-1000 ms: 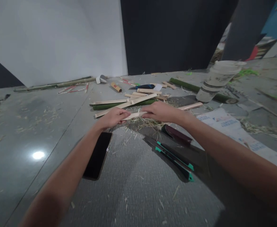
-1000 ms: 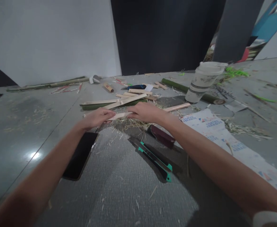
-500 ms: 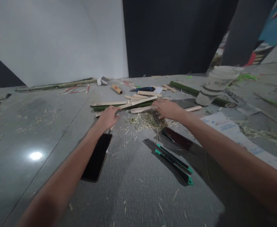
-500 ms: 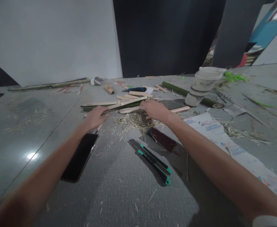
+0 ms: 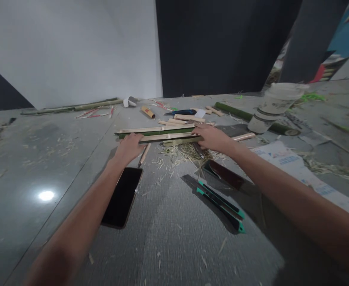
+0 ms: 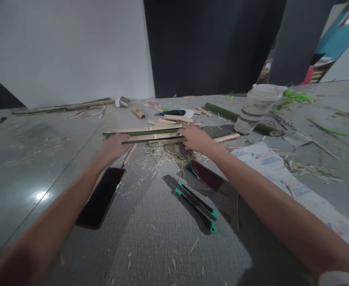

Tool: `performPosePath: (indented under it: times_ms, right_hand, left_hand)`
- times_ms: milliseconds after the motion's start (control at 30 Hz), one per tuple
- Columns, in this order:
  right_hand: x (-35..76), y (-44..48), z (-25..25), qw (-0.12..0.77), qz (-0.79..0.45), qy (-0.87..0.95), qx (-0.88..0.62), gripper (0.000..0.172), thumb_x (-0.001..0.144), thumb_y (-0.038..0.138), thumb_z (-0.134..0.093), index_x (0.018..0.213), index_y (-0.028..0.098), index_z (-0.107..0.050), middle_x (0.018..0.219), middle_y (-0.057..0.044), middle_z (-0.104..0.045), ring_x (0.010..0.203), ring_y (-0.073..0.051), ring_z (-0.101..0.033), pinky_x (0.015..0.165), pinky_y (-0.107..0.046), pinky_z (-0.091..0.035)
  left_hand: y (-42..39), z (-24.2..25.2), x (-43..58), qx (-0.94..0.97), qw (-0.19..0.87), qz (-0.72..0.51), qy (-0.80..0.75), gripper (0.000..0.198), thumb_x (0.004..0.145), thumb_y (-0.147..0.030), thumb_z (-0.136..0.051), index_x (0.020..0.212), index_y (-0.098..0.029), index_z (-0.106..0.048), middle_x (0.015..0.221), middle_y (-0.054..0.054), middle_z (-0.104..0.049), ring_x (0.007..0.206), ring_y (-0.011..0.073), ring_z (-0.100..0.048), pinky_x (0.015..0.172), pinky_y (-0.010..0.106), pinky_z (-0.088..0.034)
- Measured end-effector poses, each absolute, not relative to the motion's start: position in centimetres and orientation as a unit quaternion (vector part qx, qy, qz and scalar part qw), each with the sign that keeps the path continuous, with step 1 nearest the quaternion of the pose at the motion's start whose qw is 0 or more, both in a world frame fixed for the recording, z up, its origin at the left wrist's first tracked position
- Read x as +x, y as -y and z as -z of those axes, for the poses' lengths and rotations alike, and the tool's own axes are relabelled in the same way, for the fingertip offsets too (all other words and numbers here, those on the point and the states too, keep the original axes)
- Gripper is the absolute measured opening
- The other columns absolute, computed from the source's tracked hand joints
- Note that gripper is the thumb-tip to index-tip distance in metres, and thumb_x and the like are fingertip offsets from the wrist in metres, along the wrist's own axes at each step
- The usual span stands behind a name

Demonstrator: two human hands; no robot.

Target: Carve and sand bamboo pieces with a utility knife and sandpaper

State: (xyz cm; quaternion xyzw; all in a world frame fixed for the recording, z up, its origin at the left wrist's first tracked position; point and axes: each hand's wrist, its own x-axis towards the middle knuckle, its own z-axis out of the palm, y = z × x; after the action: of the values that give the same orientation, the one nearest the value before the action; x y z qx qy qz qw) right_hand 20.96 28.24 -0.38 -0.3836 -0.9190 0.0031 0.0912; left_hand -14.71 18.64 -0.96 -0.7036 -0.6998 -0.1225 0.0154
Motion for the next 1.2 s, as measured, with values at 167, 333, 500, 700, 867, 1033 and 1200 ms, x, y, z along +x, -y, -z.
performPosePath:
  times_ms: [167, 333, 500, 700, 867, 1033, 1200]
  right_hand:
    - [21.3, -28.3, -0.8, 0.066, -0.001, 0.913, -0.402, 0.033, 0.081, 0.012, -0.068, 0.112, 0.018, -0.072, 0.122, -0.014, -0.072, 0.109, -0.032, -0.067, 0.086, -0.039, -0.052]
    - [21.6, -28.4, -1.0, 0.040, -0.006, 0.909, -0.416, 0.010, 0.096, 0.028, -0.070, 0.095, 0.019, -0.072, 0.103, -0.007, -0.073, 0.095, -0.023, -0.068, 0.086, -0.038, -0.053]
    - [21.1, -28.3, 0.0, 0.051, -0.001, 0.899, -0.435, 0.024, 0.104, 0.041, -0.067, 0.107, 0.018, -0.072, 0.110, -0.006, -0.073, 0.102, -0.022, -0.069, 0.093, -0.043, -0.058]
    - [21.2, -28.4, 0.1, 0.095, 0.004, 0.891, -0.445, 0.020, 0.104, 0.037, -0.067, 0.105, 0.018, -0.073, 0.105, -0.006, -0.074, 0.096, -0.022, -0.070, 0.091, -0.042, -0.057]
    - [22.1, -29.3, -0.4, 0.175, 0.036, 0.866, -0.467, 0.020, 0.099, 0.029, -0.060, 0.112, 0.019, -0.073, 0.117, -0.016, -0.073, 0.112, -0.034, -0.066, 0.098, -0.045, -0.049]
    - [23.0, -30.4, 0.3, 0.198, 0.057, 0.852, -0.481, 0.029, 0.102, 0.034, -0.056, 0.123, 0.017, -0.068, 0.126, -0.019, -0.068, 0.121, -0.038, -0.061, 0.102, -0.048, -0.047]
    - [23.6, -31.3, 1.4, 0.163, 0.076, 0.846, -0.502, 0.037, 0.103, 0.039, -0.063, 0.132, 0.016, -0.064, 0.128, -0.017, -0.068, 0.118, -0.034, -0.064, 0.100, -0.050, -0.052]
  left_hand:
    - [-18.7, 0.8, -15.2, -0.704, 0.039, 0.122, 0.699, 0.039, 0.097, -0.025, -0.064, 0.135, -0.021, -0.069, 0.136, 0.019, -0.068, 0.129, 0.0388, -0.060, 0.111, 0.054, -0.046]
    - [-18.4, 0.7, -15.4, -0.709, 0.057, 0.106, 0.695, 0.034, 0.093, -0.020, -0.069, 0.127, -0.023, -0.073, 0.130, 0.016, -0.069, 0.126, 0.0365, -0.061, 0.109, 0.051, -0.047]
    - [-18.2, 0.6, -15.1, -0.706, 0.070, 0.095, 0.699, 0.025, 0.095, -0.018, -0.066, 0.118, -0.022, -0.075, 0.126, 0.017, -0.069, 0.124, 0.0379, -0.062, 0.104, 0.052, -0.048]
    - [-18.0, 0.0, -14.7, -0.706, 0.085, 0.084, 0.698, 0.025, 0.096, -0.014, -0.061, 0.118, -0.020, -0.071, 0.119, 0.017, -0.072, 0.117, 0.0379, -0.066, 0.104, 0.053, -0.046]
    - [-18.0, -1.0, -14.3, -0.717, 0.105, 0.080, 0.685, 0.033, 0.095, -0.007, -0.053, 0.121, -0.019, -0.070, 0.130, 0.018, -0.066, 0.123, 0.0372, -0.063, 0.104, 0.049, -0.046]
    - [-18.2, -1.6, -13.7, -0.736, 0.101, 0.074, 0.665, 0.036, 0.099, -0.009, -0.049, 0.126, -0.020, -0.070, 0.124, 0.015, -0.069, 0.116, 0.0356, -0.066, 0.104, 0.049, -0.045]
    - [-18.5, -0.7, -13.7, -0.770, 0.073, 0.067, 0.631, 0.034, 0.101, -0.030, -0.061, 0.133, -0.021, -0.067, 0.130, 0.015, -0.068, 0.128, 0.0372, -0.061, 0.105, 0.050, -0.044]
